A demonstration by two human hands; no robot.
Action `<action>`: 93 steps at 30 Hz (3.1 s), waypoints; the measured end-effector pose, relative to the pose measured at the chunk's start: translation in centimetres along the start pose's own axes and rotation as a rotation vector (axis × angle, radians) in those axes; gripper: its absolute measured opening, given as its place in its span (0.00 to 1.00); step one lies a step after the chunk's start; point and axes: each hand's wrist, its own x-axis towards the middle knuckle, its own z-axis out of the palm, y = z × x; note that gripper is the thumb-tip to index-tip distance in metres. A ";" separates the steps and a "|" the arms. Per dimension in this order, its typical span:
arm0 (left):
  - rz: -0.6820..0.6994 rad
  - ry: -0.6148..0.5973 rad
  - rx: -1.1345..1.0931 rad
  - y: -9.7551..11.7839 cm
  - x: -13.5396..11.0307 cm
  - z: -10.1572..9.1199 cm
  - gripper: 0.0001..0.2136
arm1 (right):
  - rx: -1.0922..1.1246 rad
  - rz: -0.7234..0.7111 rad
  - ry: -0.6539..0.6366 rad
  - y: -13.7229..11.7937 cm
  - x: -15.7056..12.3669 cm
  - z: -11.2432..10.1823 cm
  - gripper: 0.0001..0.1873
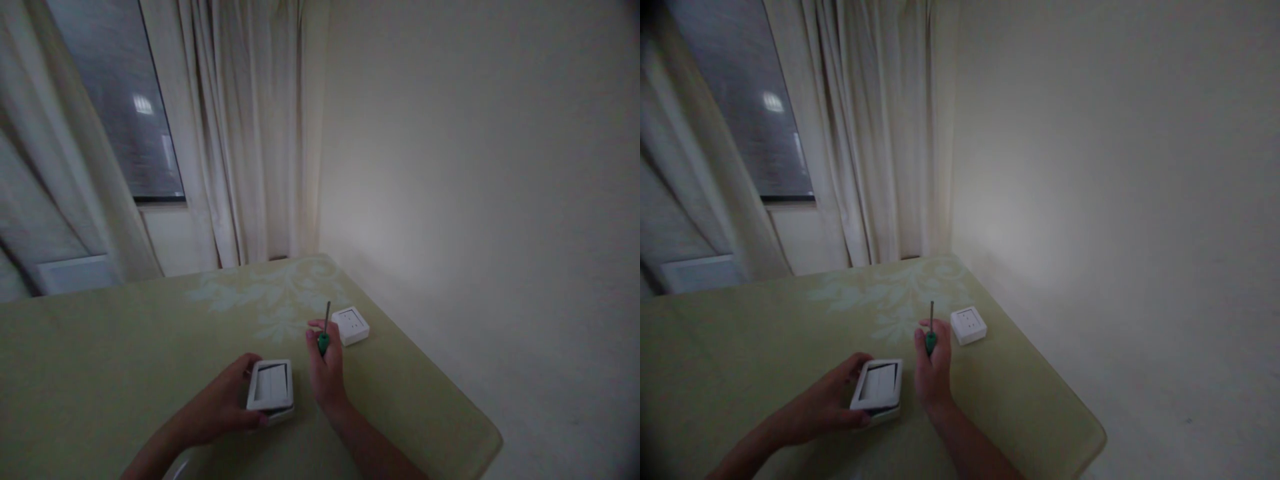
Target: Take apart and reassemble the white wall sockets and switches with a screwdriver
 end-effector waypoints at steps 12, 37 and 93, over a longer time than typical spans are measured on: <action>-0.014 -0.067 -0.094 1.2 0.7 -4.2 0.28 | 0.091 0.228 -0.126 3.0 0.1 0.8 0.26; -0.040 -0.246 0.306 2.9 -0.1 0.0 0.46 | -0.700 0.124 0.165 4.2 10.5 -10.6 0.30; 0.006 0.008 0.034 7.5 0.4 -0.1 0.24 | -0.485 -0.760 -0.698 -0.4 -0.5 -3.5 0.45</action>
